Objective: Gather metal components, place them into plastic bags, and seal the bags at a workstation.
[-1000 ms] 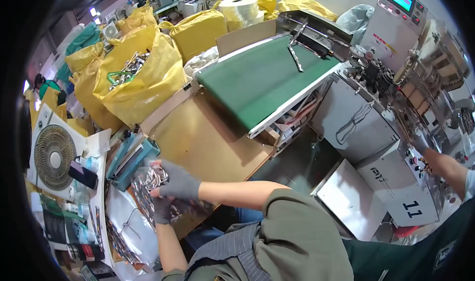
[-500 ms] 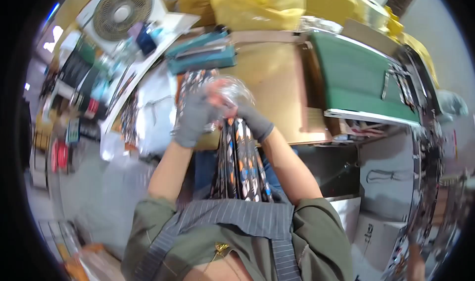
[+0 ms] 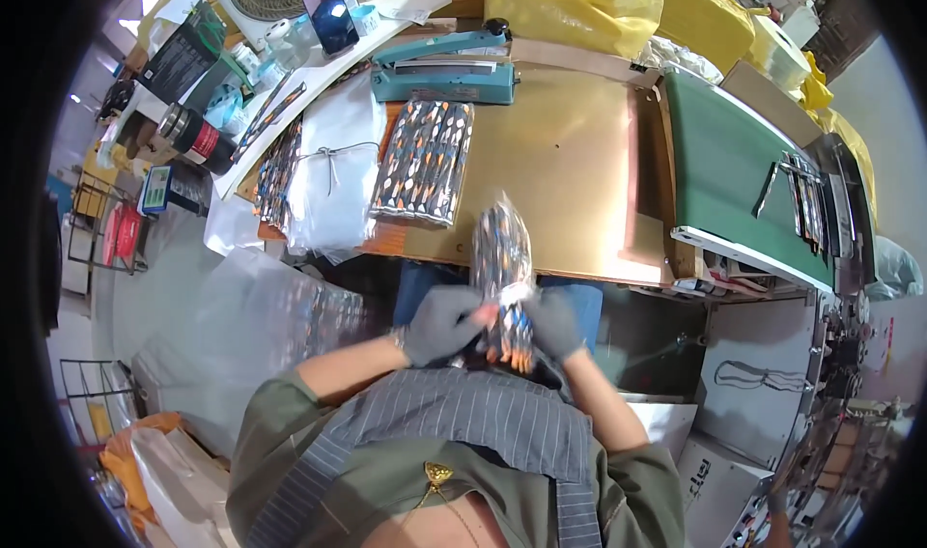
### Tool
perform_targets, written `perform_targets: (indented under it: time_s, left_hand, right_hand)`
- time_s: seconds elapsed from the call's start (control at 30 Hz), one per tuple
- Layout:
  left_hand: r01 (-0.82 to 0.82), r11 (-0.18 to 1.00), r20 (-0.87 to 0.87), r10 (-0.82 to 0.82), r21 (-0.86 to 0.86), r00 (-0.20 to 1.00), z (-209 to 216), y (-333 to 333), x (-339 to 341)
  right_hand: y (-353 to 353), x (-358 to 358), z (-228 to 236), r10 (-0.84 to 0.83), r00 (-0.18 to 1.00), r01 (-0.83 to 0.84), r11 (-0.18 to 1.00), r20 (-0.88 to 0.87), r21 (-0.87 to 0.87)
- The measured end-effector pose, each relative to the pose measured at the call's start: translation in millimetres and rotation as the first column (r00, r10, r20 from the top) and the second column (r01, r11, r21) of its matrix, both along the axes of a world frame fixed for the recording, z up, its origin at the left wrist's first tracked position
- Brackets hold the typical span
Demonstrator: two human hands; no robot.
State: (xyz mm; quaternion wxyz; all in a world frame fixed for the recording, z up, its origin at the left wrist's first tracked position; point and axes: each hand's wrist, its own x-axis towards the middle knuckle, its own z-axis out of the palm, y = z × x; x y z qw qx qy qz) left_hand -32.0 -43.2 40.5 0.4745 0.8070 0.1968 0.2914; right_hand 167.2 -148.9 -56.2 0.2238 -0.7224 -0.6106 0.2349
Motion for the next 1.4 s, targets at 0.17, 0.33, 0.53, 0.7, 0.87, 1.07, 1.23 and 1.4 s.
perform_targets:
  time_s: [0.17, 0.33, 0.53, 0.7, 0.87, 1.07, 1.23, 1.4]
  left_hand:
    - [-0.235, 0.954, 0.029, 0.234, 0.189, 0.972, 73, 77, 73]
    - [-0.3, 0.707, -0.168, 0.51, 0.64, 0.844, 71, 195, 79]
    - [-0.201, 0.758, -0.201, 0.401, 0.621, 0.894, 104, 187, 100]
    - [-0.099, 0.988, -0.117, 0.113, 0.121, 0.987, 135, 174, 91]
    - [0.009, 1.0, -0.352, -0.001, 0.021, 0.936, 131, 181, 91]
    - [0.071, 0.994, -0.103, -0.08, -0.084, 0.992, 198, 135, 64]
    - [0.034, 0.965, 0.0, -0.035, 0.258, 0.999, 182, 161, 57]
    - [-0.022, 0.937, -0.12, -0.021, -0.35, 0.993, 64, 219, 49]
  right_hand:
    - [99, 7, 162, -0.291, 0.956, 0.249, 0.732, -0.039, 0.635]
    - [155, 66, 209, -0.332, 0.875, 0.067, 0.805, 0.353, 0.59]
    - [163, 124, 199, -0.323, 0.942, 0.252, 0.856, 0.088, 0.452]
    - [146, 119, 219, -0.258, 0.903, 0.391, 0.825, -0.343, 0.408]
    - [143, 130, 226, -0.214, 0.951, 0.221, 0.975, -0.223, 0.008]
    - [126, 65, 283, -0.15, 0.831, -0.307, 0.679, 0.536, 0.666]
    - [164, 55, 245, 0.121, 0.973, -0.214, 0.786, 0.195, 0.58]
    - [265, 63, 184, -0.058, 0.936, -0.177, 0.776, 0.348, 0.605]
